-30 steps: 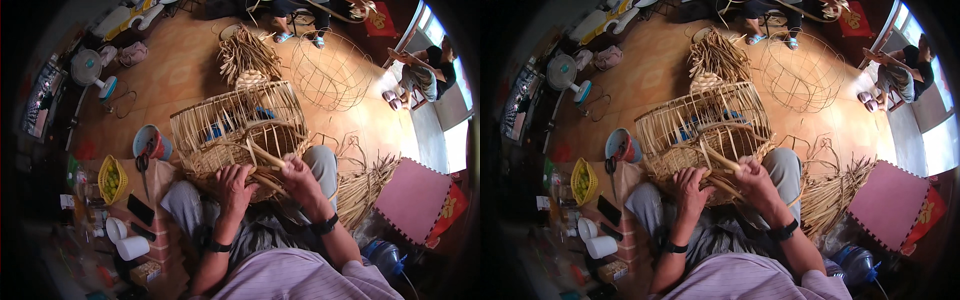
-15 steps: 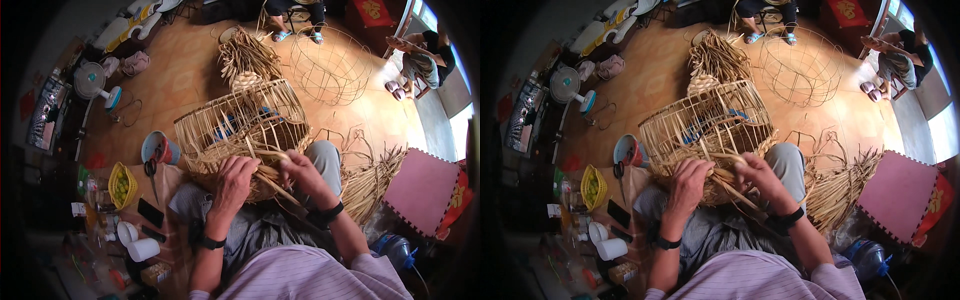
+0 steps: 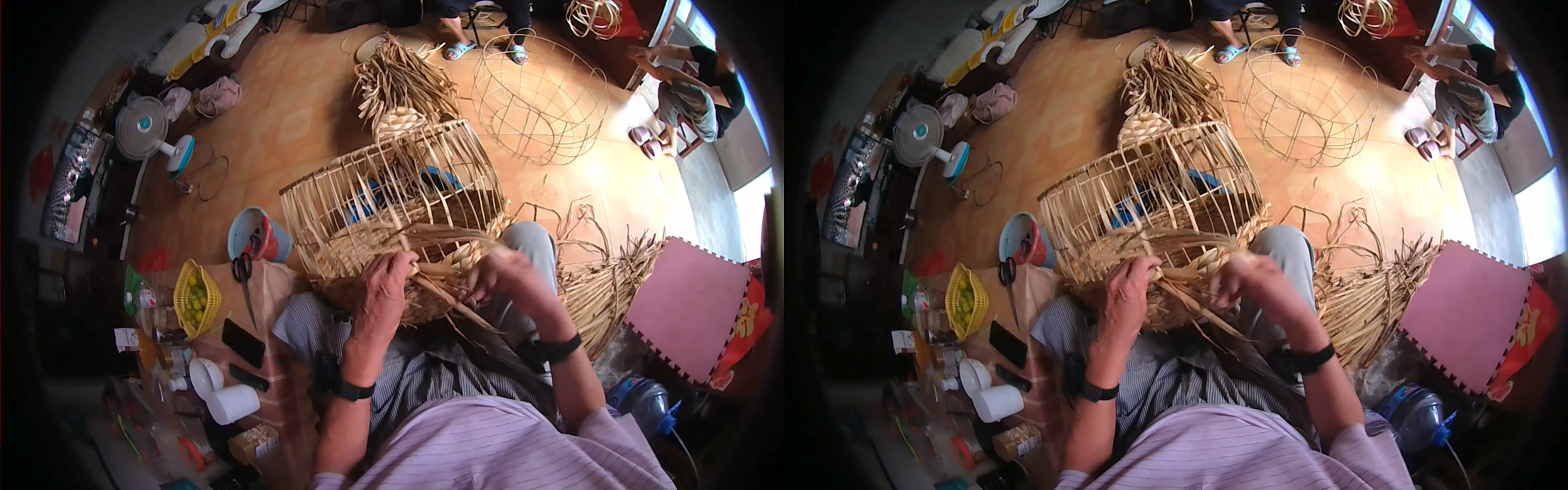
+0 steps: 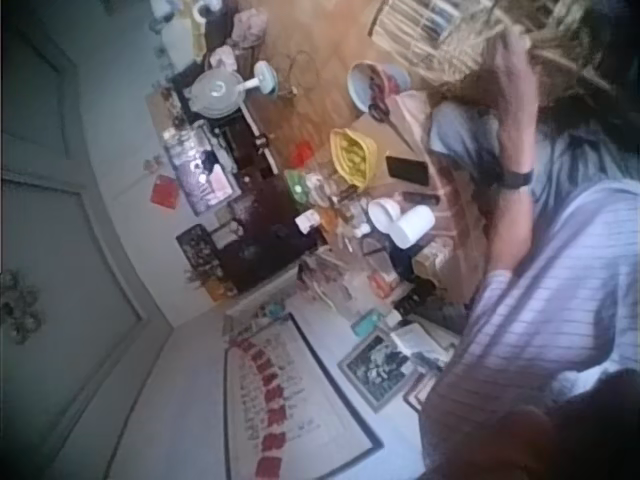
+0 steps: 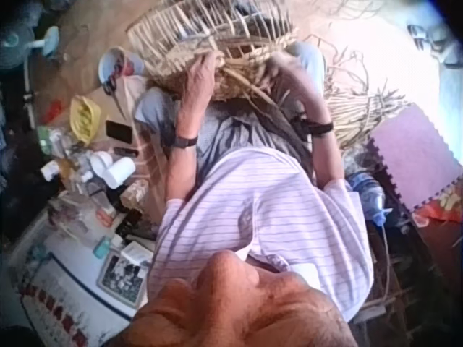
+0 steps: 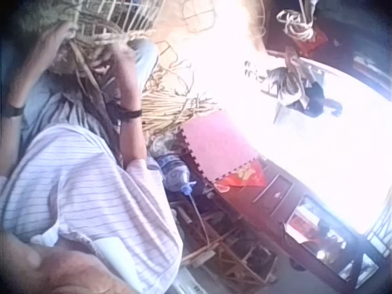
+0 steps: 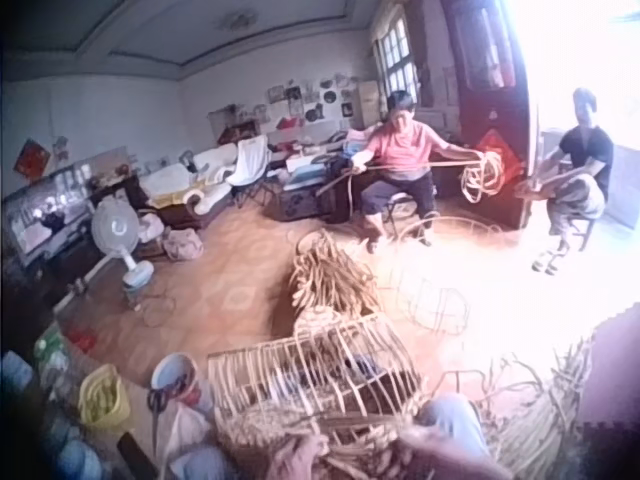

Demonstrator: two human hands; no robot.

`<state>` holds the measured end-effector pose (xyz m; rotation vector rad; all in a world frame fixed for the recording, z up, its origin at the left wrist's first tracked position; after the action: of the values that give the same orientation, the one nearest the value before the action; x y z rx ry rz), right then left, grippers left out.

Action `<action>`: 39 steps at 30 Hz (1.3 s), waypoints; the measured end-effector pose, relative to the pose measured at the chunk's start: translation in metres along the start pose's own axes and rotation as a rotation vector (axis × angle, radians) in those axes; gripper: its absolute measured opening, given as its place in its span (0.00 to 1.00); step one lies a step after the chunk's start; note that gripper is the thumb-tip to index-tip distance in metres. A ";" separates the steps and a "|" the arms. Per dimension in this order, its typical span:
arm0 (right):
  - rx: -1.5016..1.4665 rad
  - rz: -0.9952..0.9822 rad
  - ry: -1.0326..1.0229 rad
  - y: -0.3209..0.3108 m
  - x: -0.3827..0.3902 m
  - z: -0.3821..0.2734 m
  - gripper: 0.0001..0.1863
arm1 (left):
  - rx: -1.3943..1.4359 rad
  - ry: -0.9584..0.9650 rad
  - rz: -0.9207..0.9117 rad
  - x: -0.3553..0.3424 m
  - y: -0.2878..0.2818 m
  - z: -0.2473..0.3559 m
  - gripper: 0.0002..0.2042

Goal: The recorder is weaving a basket using dried natural strands.

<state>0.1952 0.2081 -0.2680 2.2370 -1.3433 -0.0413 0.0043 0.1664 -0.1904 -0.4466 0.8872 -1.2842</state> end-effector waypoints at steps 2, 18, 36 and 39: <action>-0.175 0.109 0.015 -0.007 0.009 0.000 0.21 | 0.014 0.003 -0.004 -0.004 -0.001 0.000 0.10; -0.626 0.218 -0.208 -0.092 0.028 -0.020 0.14 | 0.101 0.021 -0.064 -0.009 0.006 -0.011 0.08; 0.866 -0.175 0.003 0.048 0.050 0.031 0.22 | 0.070 -0.043 -0.219 -0.021 0.006 -0.005 0.08; 0.090 -0.145 0.305 0.058 0.044 0.088 0.19 | 0.072 -0.057 -0.205 -0.022 0.009 -0.007 0.09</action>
<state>0.1455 0.1130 -0.3077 2.2985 -1.0377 0.3026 0.0046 0.1906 -0.1943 -0.5245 0.7594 -1.4787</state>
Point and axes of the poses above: each hand's wrist, its own x-axis away from the middle knuckle, its own y-axis out of the palm, z = x × y, the point moved 10 cm from there along -x, towards the middle knuckle, and after that the axes turned 4 degrees about z, right-handed, at the moved point
